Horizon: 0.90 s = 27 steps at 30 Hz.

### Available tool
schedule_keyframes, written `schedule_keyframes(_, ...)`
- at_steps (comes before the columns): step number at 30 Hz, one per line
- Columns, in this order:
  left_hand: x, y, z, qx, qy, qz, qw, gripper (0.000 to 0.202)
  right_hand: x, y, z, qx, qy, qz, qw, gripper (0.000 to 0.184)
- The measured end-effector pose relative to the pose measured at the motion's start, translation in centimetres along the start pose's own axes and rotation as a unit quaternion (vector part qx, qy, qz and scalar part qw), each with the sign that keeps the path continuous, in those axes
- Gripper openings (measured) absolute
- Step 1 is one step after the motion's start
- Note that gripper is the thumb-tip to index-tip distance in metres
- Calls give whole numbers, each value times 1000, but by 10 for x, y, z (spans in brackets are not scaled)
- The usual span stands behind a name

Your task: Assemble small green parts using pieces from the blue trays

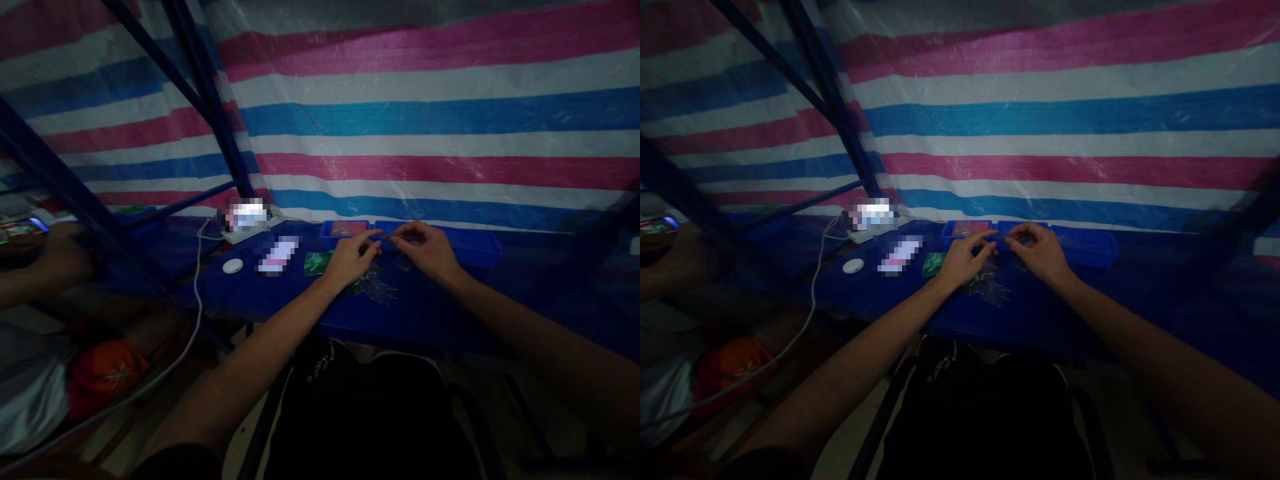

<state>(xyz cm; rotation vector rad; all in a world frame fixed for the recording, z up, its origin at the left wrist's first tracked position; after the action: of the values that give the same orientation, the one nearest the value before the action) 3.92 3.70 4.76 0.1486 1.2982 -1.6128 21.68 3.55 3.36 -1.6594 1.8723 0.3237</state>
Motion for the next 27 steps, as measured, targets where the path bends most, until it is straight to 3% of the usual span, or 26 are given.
schedule_keyframes(8, -1, -2, -4, 40, -18, 2, 999, 30, 16, 27, -36, 106, -142, -136, 975, 9)
schedule_keyframes(12, -3, -3, -13, 31, -38, 26, 998, 16, 13, 21, -33, 100, -109, -106, 983, 13)
schedule_keyframes(17, -3, 1, -9, 20, -9, 11, 1000, 12, 7, 9, -14, 26, -32, -45, 998, 31)
schedule_keyframes(20, -1, 4, -5, 25, 9, -5, 1000, 16, 7, 17, -11, -18, -23, -83, 996, 40)
schedule_keyframes(27, 1, 4, -8, 27, -5, 1, 1000, 26, 8, 21, -16, 18, -56, -116, 992, 26)
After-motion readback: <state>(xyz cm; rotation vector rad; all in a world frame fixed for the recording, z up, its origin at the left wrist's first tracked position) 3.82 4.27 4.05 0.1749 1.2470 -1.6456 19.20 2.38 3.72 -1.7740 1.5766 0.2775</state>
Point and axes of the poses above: each hand's wrist, its own x-axis away from the middle knuckle, its own y-axis out of the palm, z = x × y, the point moved 8 cm from there along -x, towards the middle knuckle, and after that the axes turned 8 degrees about -x, right-handed, at the moved point
